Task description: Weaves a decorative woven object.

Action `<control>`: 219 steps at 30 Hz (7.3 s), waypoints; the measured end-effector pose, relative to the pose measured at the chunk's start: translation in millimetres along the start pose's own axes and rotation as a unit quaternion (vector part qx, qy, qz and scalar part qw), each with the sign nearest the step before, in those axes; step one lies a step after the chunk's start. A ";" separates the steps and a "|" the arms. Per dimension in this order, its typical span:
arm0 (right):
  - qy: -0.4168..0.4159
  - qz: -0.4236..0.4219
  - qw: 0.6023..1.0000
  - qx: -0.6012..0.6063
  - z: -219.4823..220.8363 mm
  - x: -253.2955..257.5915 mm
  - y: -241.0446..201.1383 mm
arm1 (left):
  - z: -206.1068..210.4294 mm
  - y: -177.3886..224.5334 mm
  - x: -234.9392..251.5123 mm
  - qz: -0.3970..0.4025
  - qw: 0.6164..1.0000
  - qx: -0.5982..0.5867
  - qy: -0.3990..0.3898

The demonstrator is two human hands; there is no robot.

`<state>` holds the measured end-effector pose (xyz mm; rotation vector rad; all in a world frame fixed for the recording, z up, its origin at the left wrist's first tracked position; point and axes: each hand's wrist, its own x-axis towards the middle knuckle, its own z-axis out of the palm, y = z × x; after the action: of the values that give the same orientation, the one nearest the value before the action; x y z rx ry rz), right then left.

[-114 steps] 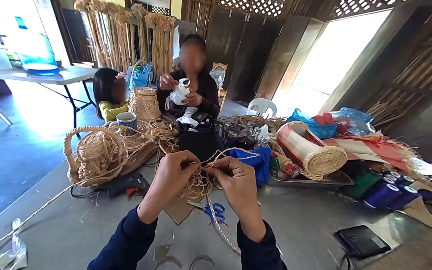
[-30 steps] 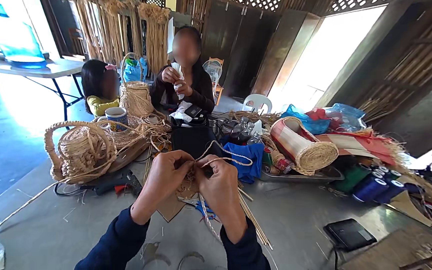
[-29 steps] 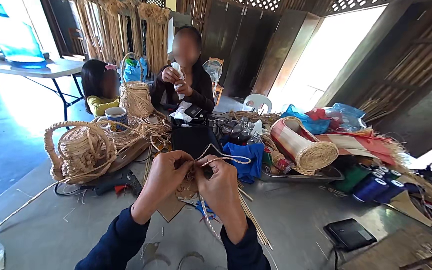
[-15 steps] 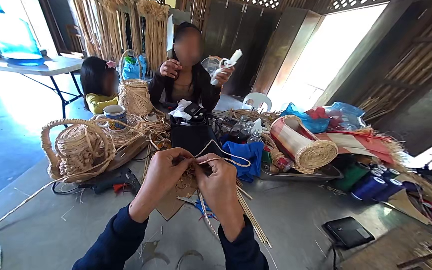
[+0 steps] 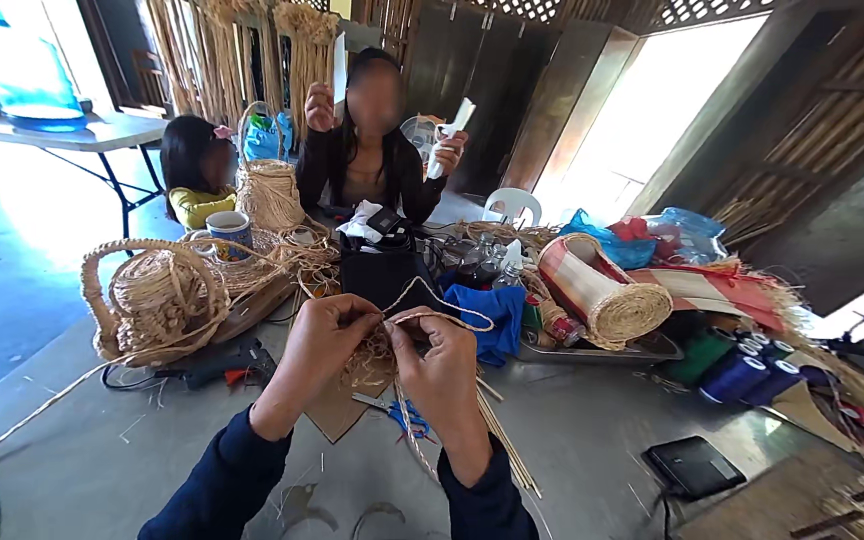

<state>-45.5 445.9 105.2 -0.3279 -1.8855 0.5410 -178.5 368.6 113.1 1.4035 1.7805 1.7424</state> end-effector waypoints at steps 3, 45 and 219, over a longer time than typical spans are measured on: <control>0.014 -0.009 1.000 -0.002 4.4 -1.1 0.0 | -1.1 0.5 -0.9 0.014 0.999 -0.031 0.006; -0.143 0.215 0.944 -0.207 -13.8 13.1 40.7 | -18.2 20.0 -18.4 0.095 0.927 -0.311 -0.190; -0.166 0.259 0.916 -0.259 -14.8 16.8 23.6 | -26.6 30.9 -28.0 0.076 0.911 -0.269 -0.305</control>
<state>-38.6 477.1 111.0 -1.1726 -2.2659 0.4501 -171.8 324.8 134.9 1.6067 0.8079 1.4609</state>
